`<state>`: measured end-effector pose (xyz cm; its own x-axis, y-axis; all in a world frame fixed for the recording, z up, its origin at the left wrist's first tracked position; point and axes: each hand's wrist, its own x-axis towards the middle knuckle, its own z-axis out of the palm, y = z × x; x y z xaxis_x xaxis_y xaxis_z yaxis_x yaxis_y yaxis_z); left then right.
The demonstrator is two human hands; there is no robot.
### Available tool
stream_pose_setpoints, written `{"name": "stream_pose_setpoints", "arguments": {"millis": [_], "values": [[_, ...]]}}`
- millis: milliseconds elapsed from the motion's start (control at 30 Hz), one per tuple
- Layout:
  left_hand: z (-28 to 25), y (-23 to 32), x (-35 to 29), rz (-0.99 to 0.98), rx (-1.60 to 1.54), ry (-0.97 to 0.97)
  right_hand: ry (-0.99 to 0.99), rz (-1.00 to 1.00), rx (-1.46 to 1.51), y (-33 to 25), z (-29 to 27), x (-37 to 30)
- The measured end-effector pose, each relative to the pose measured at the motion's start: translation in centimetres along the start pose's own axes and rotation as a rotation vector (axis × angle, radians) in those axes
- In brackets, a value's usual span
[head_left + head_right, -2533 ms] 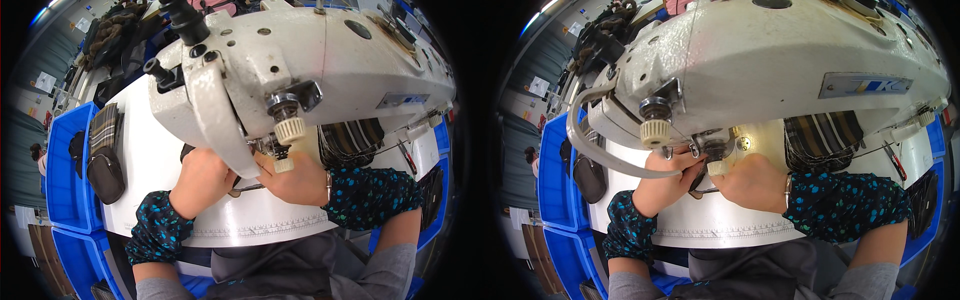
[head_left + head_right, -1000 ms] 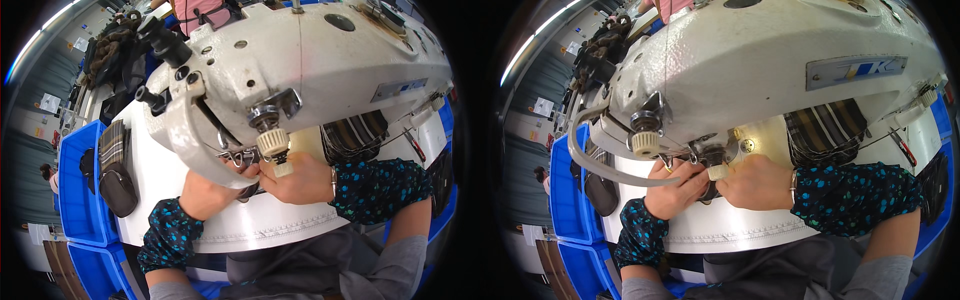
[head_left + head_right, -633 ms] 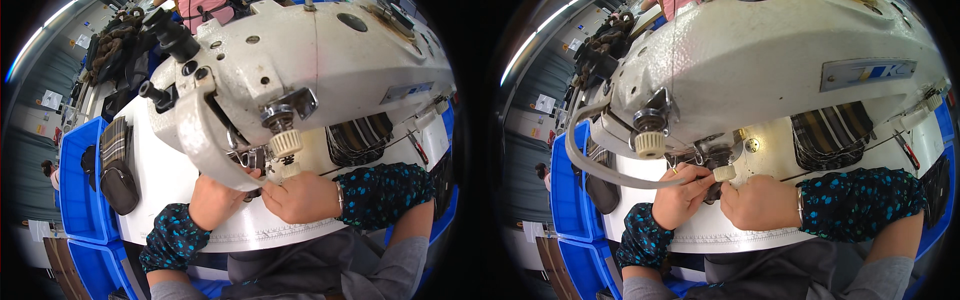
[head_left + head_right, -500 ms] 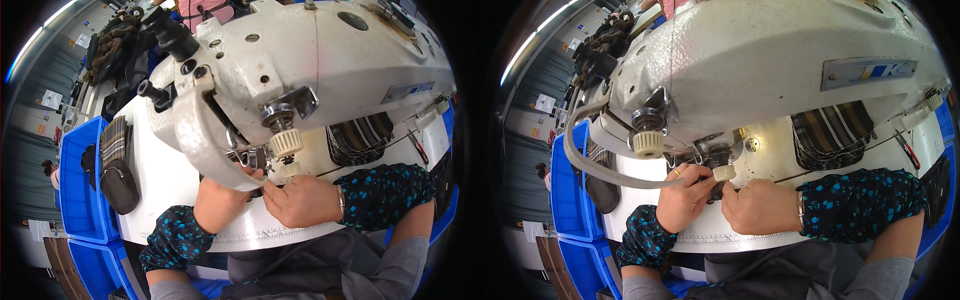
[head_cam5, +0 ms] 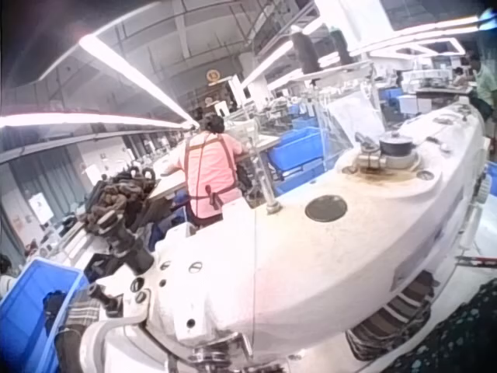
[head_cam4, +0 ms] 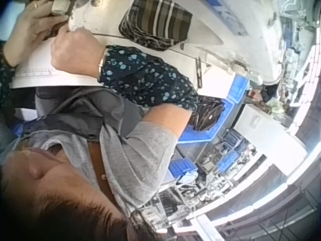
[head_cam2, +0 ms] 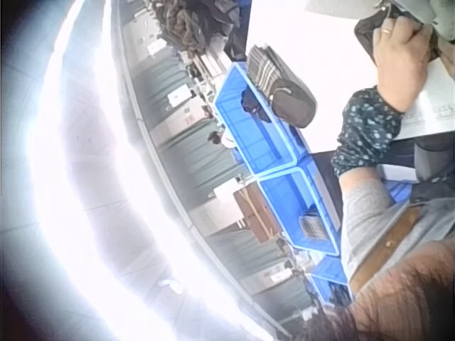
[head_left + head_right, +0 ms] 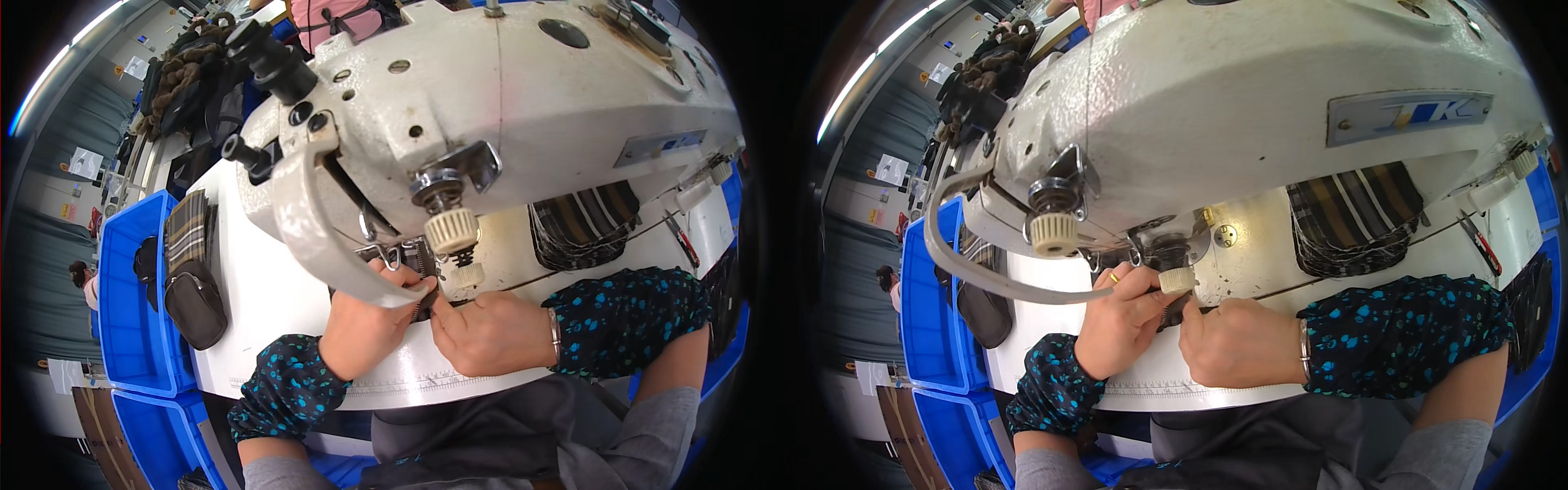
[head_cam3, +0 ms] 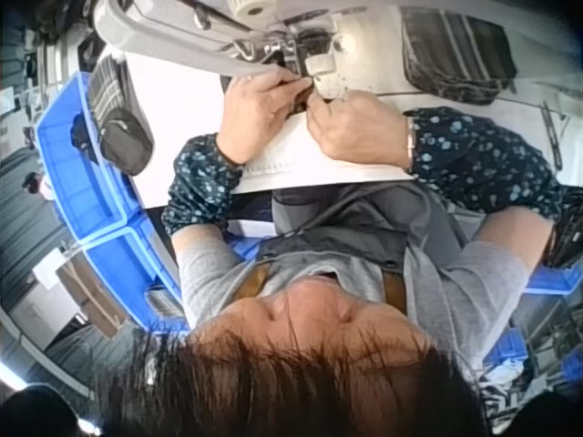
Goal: Sewing together pieces of leather or fabric to create a small pouch or bag.
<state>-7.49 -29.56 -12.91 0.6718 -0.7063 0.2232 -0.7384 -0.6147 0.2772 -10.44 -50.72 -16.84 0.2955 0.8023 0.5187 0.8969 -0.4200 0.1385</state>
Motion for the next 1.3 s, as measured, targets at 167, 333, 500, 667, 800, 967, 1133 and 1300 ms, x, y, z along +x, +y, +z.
{"name": "stream_pose_setpoints", "arguments": {"millis": [167,333,500,667,800,967,1133,1300], "values": [[-0.2,-0.8,0.4,0.055,0.027,0.024,0.005,-0.010,-0.057,0.2,0.1,0.2],[0.5,-2.2,1.1,0.054,-0.036,0.095,0.019,0.090,-0.097,0.8,1.0,0.4],[0.7,-2.6,1.3,-0.047,0.008,0.076,0.037,0.133,-0.063,1.3,1.5,0.4],[-1.1,-1.2,1.0,-0.009,0.000,0.034,0.041,0.163,-0.020,1.6,1.3,0.5],[-2.0,-0.3,0.6,-0.079,0.053,0.007,0.036,0.163,-0.034,1.6,1.3,0.4],[-1.3,-0.3,-0.1,-0.011,0.275,0.111,0.031,0.174,-0.021,1.7,1.2,0.4],[-0.5,-0.2,-0.4,0.005,0.406,0.216,0.036,0.226,0.010,1.8,1.8,0.4],[0.1,0.1,-0.6,-0.024,0.375,0.232,-0.019,0.296,0.097,1.8,1.0,0.4]]}}
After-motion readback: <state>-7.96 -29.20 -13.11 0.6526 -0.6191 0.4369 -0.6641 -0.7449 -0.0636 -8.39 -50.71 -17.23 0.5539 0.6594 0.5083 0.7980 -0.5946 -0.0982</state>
